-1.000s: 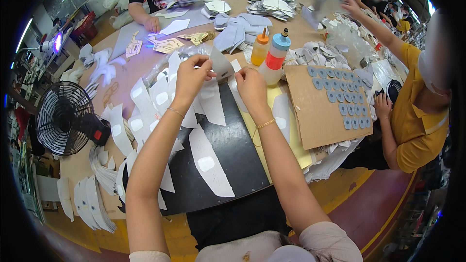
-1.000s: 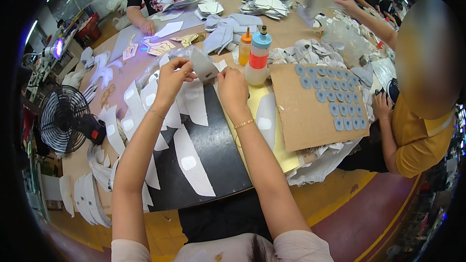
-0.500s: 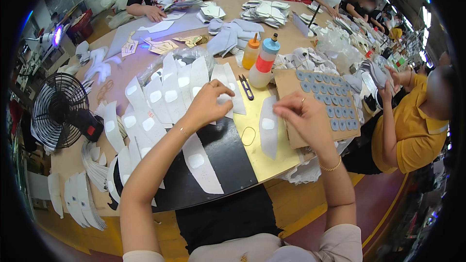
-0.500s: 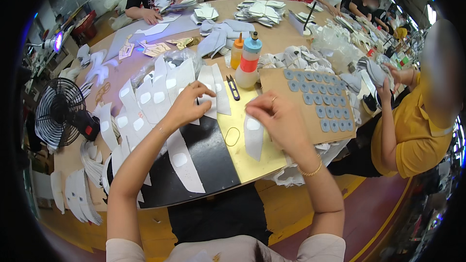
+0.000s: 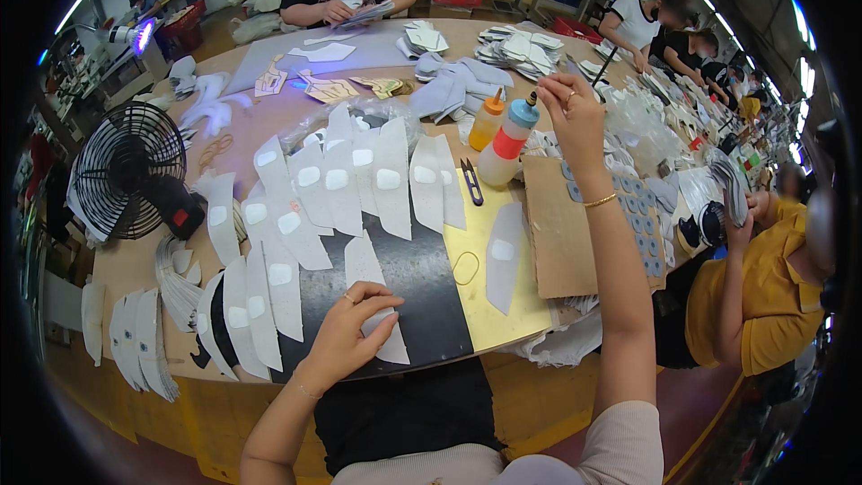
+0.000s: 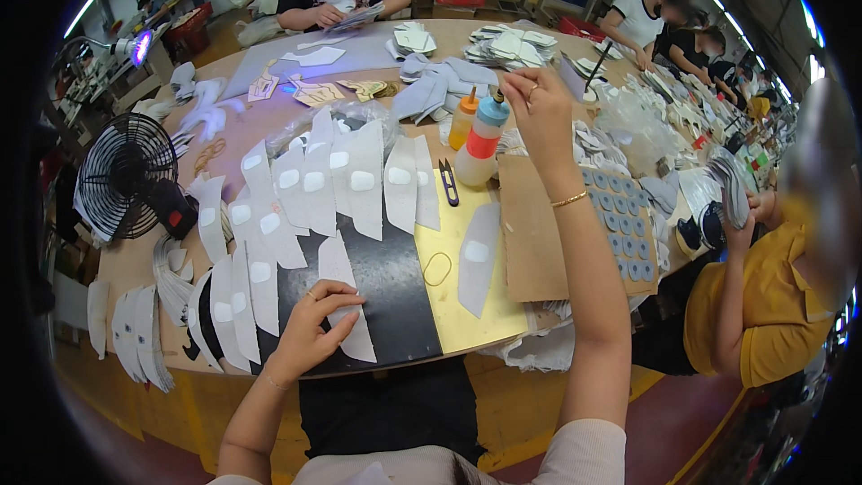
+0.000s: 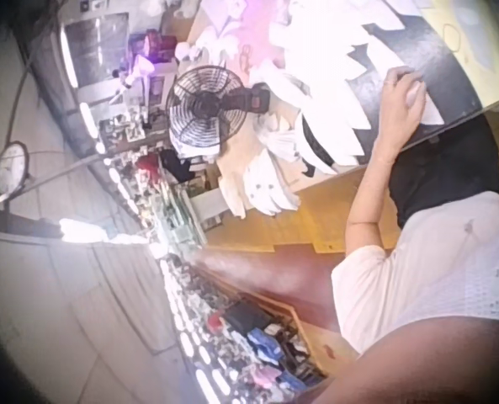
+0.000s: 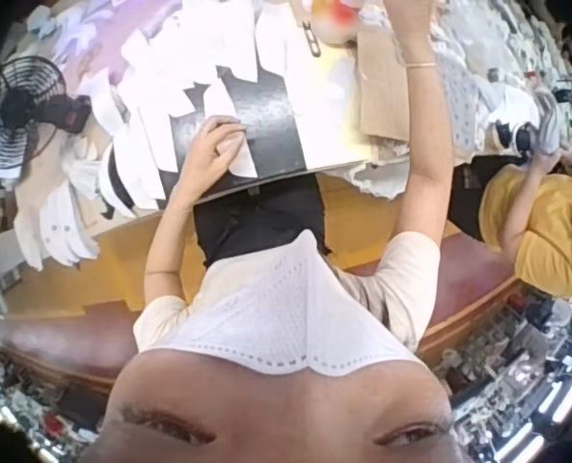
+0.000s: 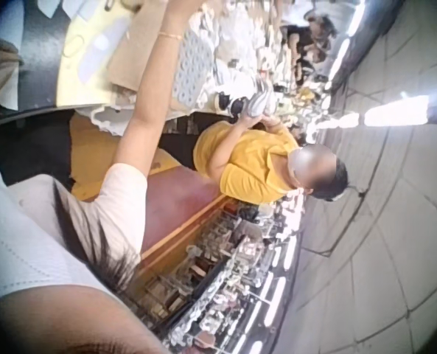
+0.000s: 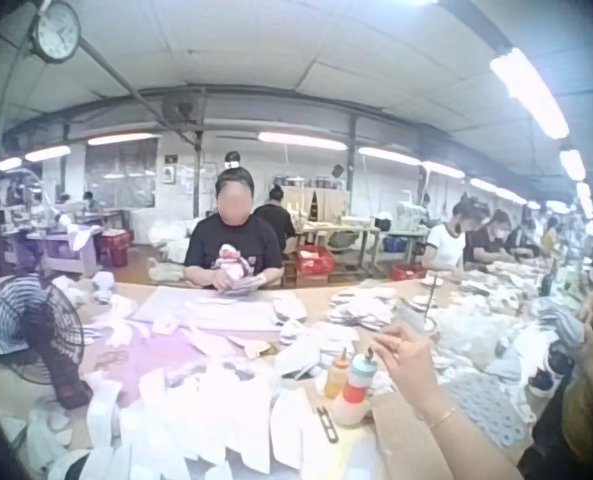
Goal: The person applies glue from a squeeze bottle onto white fabric pieces laid on a table, then folds and presses them to bond. The person handles multiple pieces one at a time, aligning edges and smoothing them down.
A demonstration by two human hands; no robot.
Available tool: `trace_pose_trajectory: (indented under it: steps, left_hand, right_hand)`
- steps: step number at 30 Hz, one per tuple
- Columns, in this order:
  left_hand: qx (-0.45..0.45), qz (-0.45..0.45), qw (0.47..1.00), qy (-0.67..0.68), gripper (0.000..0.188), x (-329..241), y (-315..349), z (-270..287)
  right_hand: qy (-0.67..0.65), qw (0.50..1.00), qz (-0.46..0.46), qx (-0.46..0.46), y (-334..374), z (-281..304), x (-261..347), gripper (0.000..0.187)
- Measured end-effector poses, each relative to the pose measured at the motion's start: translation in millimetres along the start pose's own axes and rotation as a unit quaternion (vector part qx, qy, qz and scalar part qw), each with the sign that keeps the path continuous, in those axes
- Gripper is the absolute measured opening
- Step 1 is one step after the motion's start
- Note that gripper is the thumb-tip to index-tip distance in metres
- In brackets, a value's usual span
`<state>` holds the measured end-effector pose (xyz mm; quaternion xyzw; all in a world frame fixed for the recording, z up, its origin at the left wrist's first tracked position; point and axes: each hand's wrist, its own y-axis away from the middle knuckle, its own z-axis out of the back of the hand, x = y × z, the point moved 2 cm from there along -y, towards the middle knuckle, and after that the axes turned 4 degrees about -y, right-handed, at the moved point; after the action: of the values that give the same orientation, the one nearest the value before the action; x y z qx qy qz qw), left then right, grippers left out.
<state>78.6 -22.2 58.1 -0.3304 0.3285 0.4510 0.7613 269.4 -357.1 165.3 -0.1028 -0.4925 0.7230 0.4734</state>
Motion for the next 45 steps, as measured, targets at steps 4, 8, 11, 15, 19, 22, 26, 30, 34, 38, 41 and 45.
trace_pose_trajectory:
  steps: [4, 8, 11, 15, 19, 22, 26, 30, 34, 38, 41, 45]
  left_hand:
    - [-0.038, 0.009, 0.999, 0.010, 0.019, 4, 7, 1]
    - [-0.050, 0.020, 0.998, 0.019, 0.018, 7, 8, -4]
    - [-0.055, 0.012, 0.998, 0.016, 0.017, 12, 11, -9]
    - [-0.041, 0.035, 0.998, 0.032, 0.017, 14, 13, -10]
    - [-0.061, 0.004, 0.998, 0.012, 0.017, 20, 17, -11]
    - [-0.060, 0.020, 0.998, 0.024, 0.017, 18, 18, -10]
    - [-0.054, 0.031, 0.998, 0.021, 0.017, 17, 17, -9]
    - [-0.067, 0.008, 0.997, 0.032, 0.016, 10, 11, -4]
    - [-0.085, 0.004, 0.996, 0.021, 0.017, 0, 2, 5]
    - [-0.098, -0.011, 0.995, -0.012, 0.018, -5, 0, 6]
    - [-0.101, -0.024, 0.994, -0.037, 0.018, -7, 1, 3]
    - [-0.100, -0.013, 0.994, -0.031, 0.018, -5, 6, 1]
  right_hand:
    - [-0.009, 1.000, 0.022, -0.007, 4, -4, -5, 0.017]
    - [-0.009, 1.000, 0.008, 0.006, 4, -7, -11, 0.018]
    - [-0.016, 1.000, -0.011, 0.016, 6, -7, -11, 0.019]
    - [-0.009, 0.999, -0.018, 0.026, 11, -6, -11, 0.022]
    - [0.016, 0.999, 0.032, 0.023, 14, -7, -6, 0.022]
    - [0.029, 0.998, 0.045, 0.017, 13, -4, 0, 0.021]
    - [-0.010, 0.999, -0.041, 0.031, 1, -1, -11, 0.020]
    - [-0.092, 0.977, -0.190, 0.009, -15, 1, -26, 0.029]
    - [-0.140, 0.949, -0.279, 0.048, -18, 8, -31, 0.037]
    - [-0.138, 0.930, -0.316, 0.129, -21, 7, -37, 0.038]
    - [-0.135, 0.939, -0.294, 0.120, -22, 3, -37, 0.037]
    - [-0.090, 0.973, -0.193, 0.091, -21, 1, -38, 0.036]
